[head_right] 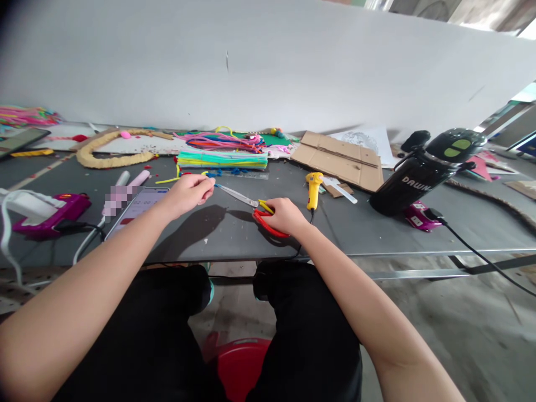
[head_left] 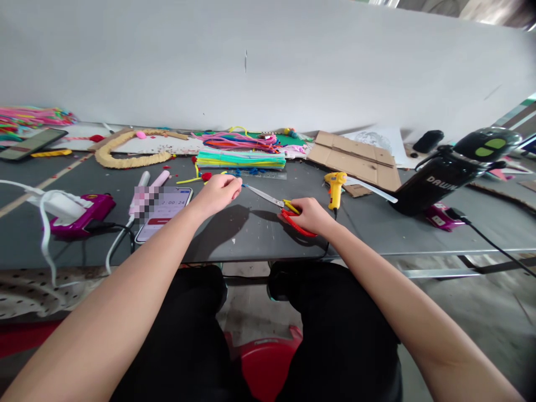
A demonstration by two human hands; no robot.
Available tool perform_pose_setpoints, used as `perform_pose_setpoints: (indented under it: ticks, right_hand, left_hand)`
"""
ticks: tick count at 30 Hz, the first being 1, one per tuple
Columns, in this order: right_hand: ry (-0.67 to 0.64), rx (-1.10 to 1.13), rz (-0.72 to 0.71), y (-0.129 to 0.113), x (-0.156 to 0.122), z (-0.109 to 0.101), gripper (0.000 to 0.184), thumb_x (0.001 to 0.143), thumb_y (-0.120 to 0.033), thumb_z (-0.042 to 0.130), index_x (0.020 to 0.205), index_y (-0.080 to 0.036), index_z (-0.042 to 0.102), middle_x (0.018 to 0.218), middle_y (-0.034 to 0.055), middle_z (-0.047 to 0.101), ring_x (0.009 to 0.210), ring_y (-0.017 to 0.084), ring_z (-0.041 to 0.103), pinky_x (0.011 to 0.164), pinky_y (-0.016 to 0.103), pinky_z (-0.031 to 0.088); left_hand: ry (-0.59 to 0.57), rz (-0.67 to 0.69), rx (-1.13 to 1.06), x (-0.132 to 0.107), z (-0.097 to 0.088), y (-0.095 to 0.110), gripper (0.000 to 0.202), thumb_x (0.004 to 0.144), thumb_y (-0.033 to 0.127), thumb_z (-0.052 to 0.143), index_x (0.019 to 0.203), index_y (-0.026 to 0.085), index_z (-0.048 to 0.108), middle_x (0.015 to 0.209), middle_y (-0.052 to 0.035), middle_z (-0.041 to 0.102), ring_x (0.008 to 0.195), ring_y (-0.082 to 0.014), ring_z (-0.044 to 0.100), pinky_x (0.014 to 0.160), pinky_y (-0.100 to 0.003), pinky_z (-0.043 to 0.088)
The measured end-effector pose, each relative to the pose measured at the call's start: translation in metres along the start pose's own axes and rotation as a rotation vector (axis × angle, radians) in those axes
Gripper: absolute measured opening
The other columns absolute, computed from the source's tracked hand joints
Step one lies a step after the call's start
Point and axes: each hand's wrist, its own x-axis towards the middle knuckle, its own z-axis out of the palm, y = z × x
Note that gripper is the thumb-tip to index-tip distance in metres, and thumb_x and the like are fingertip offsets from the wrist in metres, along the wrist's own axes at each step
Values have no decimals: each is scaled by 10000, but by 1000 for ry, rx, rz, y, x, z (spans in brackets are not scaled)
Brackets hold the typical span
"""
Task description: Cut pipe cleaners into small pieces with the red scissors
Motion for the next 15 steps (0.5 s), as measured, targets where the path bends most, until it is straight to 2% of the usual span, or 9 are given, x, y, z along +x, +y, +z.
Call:
perform_pose_setpoints:
  ticks: [6,15]
  right_hand:
    - [0,-6,-13,0,1,-1,451,805,-557,559,588,-187,417,580,-25,387,613,112,273,566,277,220]
    - [30,50,18,-2,-1,0,473,767,-591,612,596,-191,427,570,-36,391,600,107,304,552,266,231]
  left_hand:
    - [-4,2,16,-1,0,2,403,916,462,459,616,193,467,534,15,432,484,-104,391,502,-267,295]
    - [4,1,-26,0,-1,-2,391,916,454,472,625,194,467,559,9,444,502,-109,407,516,-272,311]
